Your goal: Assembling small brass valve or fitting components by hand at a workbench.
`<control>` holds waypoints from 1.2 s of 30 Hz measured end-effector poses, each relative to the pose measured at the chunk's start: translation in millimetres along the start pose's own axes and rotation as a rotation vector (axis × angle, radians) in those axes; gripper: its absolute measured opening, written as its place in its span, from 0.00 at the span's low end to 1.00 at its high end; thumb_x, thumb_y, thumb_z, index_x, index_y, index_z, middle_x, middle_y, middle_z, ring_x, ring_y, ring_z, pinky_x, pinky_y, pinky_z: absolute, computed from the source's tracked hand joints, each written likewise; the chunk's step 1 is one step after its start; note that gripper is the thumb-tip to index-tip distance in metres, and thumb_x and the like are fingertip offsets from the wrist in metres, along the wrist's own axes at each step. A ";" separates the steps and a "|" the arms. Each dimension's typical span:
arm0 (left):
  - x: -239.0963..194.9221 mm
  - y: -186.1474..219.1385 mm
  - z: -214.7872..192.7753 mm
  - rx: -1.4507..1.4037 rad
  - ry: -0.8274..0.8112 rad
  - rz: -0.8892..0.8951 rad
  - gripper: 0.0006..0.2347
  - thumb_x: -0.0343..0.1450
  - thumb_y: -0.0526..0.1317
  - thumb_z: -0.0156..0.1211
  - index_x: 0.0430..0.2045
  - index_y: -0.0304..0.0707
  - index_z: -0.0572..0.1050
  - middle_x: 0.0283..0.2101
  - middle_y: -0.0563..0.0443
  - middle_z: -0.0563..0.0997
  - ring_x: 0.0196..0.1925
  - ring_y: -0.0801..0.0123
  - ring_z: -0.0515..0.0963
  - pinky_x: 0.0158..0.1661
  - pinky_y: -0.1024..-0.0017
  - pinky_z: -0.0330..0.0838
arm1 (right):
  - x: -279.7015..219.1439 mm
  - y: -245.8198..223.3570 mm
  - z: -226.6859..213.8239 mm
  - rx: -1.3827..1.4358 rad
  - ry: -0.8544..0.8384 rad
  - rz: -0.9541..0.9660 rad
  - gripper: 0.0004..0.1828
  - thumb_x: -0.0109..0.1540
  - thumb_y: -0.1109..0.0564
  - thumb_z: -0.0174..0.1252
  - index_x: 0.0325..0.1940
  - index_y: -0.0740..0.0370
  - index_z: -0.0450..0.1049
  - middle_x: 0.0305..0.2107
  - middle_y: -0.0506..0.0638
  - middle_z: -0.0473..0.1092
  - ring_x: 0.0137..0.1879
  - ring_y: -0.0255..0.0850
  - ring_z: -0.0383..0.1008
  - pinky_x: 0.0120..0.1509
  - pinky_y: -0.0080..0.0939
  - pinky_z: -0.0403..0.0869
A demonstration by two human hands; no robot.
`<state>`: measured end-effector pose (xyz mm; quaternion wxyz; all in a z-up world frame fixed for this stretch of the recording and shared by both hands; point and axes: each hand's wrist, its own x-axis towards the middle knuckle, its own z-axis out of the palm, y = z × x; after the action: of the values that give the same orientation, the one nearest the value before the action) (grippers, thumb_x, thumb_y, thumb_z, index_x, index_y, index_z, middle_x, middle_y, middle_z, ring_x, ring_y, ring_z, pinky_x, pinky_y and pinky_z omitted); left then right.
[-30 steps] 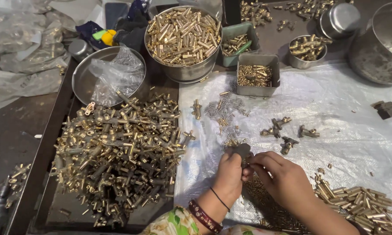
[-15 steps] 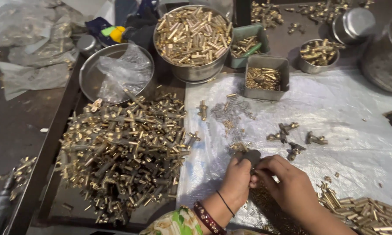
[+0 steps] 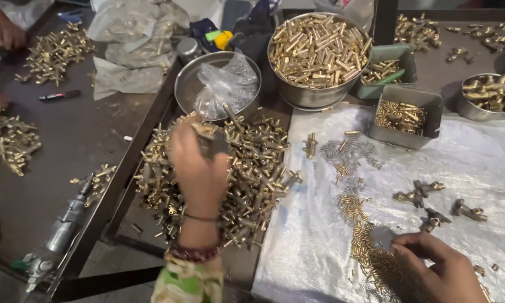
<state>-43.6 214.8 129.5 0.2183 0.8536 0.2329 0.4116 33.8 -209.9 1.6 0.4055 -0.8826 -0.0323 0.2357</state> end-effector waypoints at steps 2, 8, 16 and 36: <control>12.1 -22.0 -6.9 0.160 0.007 0.069 0.21 0.66 0.36 0.62 0.54 0.25 0.71 0.58 0.34 0.72 0.64 0.45 0.67 0.63 0.50 0.59 | -3.6 1.5 -0.6 -0.010 0.010 -0.011 0.13 0.61 0.55 0.67 0.48 0.59 0.82 0.42 0.50 0.80 0.52 0.39 0.84 0.61 0.44 0.79; -8.2 31.9 10.1 0.153 -0.028 0.218 0.27 0.60 0.36 0.61 0.55 0.23 0.71 0.63 0.31 0.69 0.72 0.39 0.61 0.71 0.45 0.49 | 13.7 11.6 -51.1 -0.220 0.350 -0.095 0.13 0.62 0.53 0.66 0.51 0.54 0.81 0.43 0.51 0.80 0.44 0.45 0.82 0.48 0.46 0.80; -115.9 138.6 160.9 -0.465 -0.758 0.363 0.18 0.61 0.30 0.63 0.47 0.30 0.77 0.55 0.38 0.77 0.63 0.50 0.74 0.67 0.59 0.64 | 54.7 65.7 -73.2 -0.320 0.576 -0.143 0.17 0.65 0.56 0.64 0.59 0.51 0.81 0.52 0.56 0.76 0.50 0.51 0.80 0.52 0.48 0.77; -259.8 81.9 212.8 -0.930 -1.083 -0.291 0.09 0.67 0.31 0.65 0.40 0.27 0.78 0.39 0.44 0.83 0.37 0.73 0.79 0.39 0.75 0.75 | -11.0 15.7 -42.5 -0.805 0.098 -0.254 0.21 0.54 0.52 0.59 0.52 0.43 0.79 0.49 0.40 0.73 0.53 0.43 0.77 0.51 0.44 0.80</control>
<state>1.8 -38.9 -100.8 0.6956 0.7170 0.0041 -0.0454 40.8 -253.0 18.2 0.0553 -0.9697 -0.2108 0.1102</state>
